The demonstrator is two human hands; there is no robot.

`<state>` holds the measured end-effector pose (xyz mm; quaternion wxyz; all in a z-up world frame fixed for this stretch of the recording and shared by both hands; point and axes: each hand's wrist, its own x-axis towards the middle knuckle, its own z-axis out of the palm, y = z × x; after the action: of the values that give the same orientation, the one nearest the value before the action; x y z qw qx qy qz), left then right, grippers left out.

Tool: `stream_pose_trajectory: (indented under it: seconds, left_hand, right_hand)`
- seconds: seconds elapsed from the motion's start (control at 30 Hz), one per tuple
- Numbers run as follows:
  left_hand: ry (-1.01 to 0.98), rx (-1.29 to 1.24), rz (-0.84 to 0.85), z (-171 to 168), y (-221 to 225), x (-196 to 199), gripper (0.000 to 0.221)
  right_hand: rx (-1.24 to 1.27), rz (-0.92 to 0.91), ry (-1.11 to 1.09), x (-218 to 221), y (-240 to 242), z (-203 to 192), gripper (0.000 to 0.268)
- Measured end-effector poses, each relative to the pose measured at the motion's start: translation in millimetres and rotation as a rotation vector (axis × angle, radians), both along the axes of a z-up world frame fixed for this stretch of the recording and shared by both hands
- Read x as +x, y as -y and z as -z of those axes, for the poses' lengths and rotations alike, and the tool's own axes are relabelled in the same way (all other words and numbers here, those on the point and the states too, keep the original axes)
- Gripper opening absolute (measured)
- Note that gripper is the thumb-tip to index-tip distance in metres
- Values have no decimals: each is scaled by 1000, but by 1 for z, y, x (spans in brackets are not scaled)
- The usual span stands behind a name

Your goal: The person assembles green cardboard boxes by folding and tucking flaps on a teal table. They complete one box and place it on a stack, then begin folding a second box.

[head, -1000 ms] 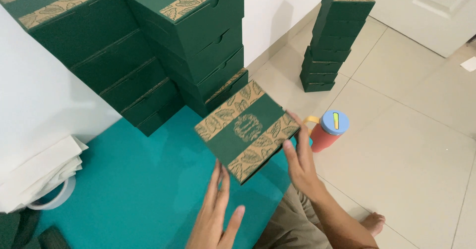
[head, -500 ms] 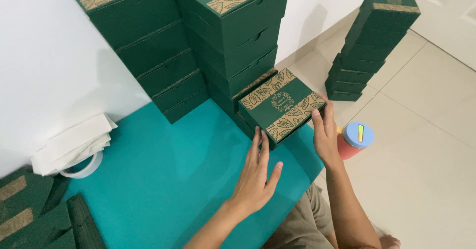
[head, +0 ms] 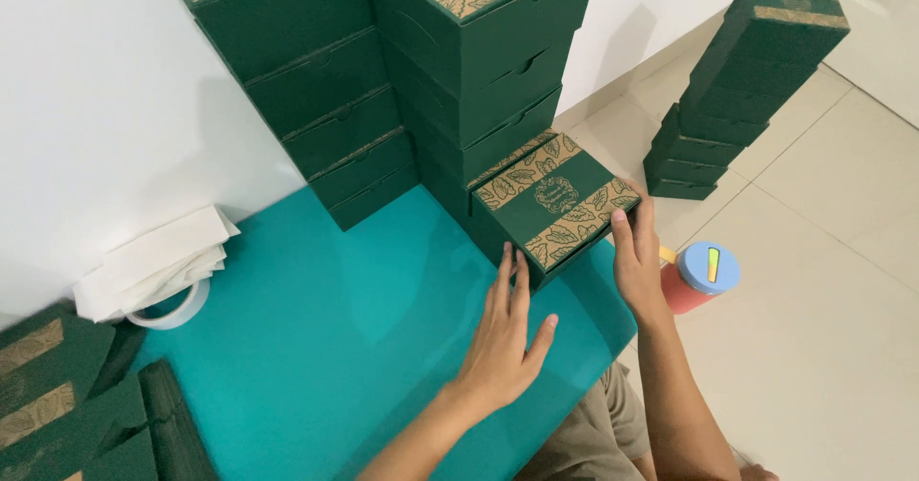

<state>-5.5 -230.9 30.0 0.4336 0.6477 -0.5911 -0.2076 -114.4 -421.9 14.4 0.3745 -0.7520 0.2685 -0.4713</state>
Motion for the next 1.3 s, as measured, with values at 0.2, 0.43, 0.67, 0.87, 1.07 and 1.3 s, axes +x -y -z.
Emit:
stream_pose_trajectory:
  seconds: [0.2, 0.43, 0.67, 0.87, 1.07, 1.3]
  left_hand:
    - [50, -4, -19, 8, 2, -3, 71]
    - [-104, -24, -90, 17, 1, -14, 73]
    - [-216, 71, -3, 29, 0, -26, 76]
    - [-187, 58, -24, 31, 5, -24, 76]
    - [-90, 84, -72, 30, 7, -24, 77]
    - [-19, 65, -74, 35, 7, -21, 74]
  right_hand:
    - [44, -4, -3, 2, -1, 3, 48]
    - [-5, -4, 35, 6, -4, 6, 65]
    - [503, 112, -56, 8, 10, 39, 94]
    - [546, 136, -42, 12, 7, 31, 97]
    - [511, 113, -30, 12, 12, 37, 96]
    - [391, 117, -19, 14, 20, 45, 86]
